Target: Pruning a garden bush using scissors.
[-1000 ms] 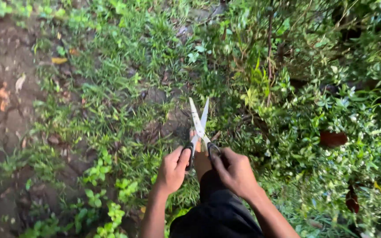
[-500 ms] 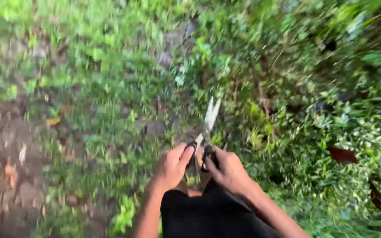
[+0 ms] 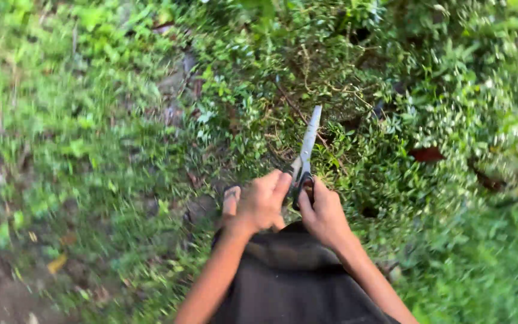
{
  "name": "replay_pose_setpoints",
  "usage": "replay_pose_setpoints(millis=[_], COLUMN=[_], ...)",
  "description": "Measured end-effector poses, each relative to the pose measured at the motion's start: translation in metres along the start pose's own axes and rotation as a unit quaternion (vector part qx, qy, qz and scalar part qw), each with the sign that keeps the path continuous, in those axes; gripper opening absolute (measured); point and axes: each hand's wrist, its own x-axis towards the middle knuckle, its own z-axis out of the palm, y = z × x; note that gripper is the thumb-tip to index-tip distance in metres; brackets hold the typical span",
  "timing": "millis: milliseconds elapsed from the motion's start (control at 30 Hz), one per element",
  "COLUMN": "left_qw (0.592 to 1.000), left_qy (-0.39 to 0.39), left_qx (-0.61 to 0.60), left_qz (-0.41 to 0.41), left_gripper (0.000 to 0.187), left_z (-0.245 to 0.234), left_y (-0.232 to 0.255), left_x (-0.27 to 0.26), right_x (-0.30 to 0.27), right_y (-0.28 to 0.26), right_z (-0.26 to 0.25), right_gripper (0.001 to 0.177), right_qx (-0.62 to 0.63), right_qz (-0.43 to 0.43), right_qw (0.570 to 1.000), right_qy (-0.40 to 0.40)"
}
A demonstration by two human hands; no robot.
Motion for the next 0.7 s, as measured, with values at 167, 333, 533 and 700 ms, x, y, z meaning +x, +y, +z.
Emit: replay_pose_setpoints(millis=[167, 333, 533, 700], left_qw=[0.994, 0.964, 0.963, 0.942], left_qy=[-0.003, -0.011, -0.092, -0.127], left_qx=[0.022, 0.209, 0.174, 0.177], left_qz=[0.109, 0.162, 0.182, 0.256], left_gripper=[0.036, 0.039, 0.043, 0.047], left_z=[-0.017, -0.071, -0.105, -0.094], left_y=[-0.026, -0.007, 0.024, 0.029], left_x=[0.014, 0.025, 0.071, 0.118], right_x=[-0.002, 0.003, 0.022, 0.050], right_y=[-0.011, -0.037, -0.038, -0.030], right_z=[0.021, 0.024, 0.016, 0.012], right_gripper=[0.014, 0.016, 0.020, 0.021], right_qx=[-0.034, -0.028, -0.019, -0.033], right_qz=[0.051, 0.093, 0.071, 0.151], right_qw=[0.997, 0.991, 0.975, 0.964], right_qy=[0.049, 0.095, 0.211, 0.214])
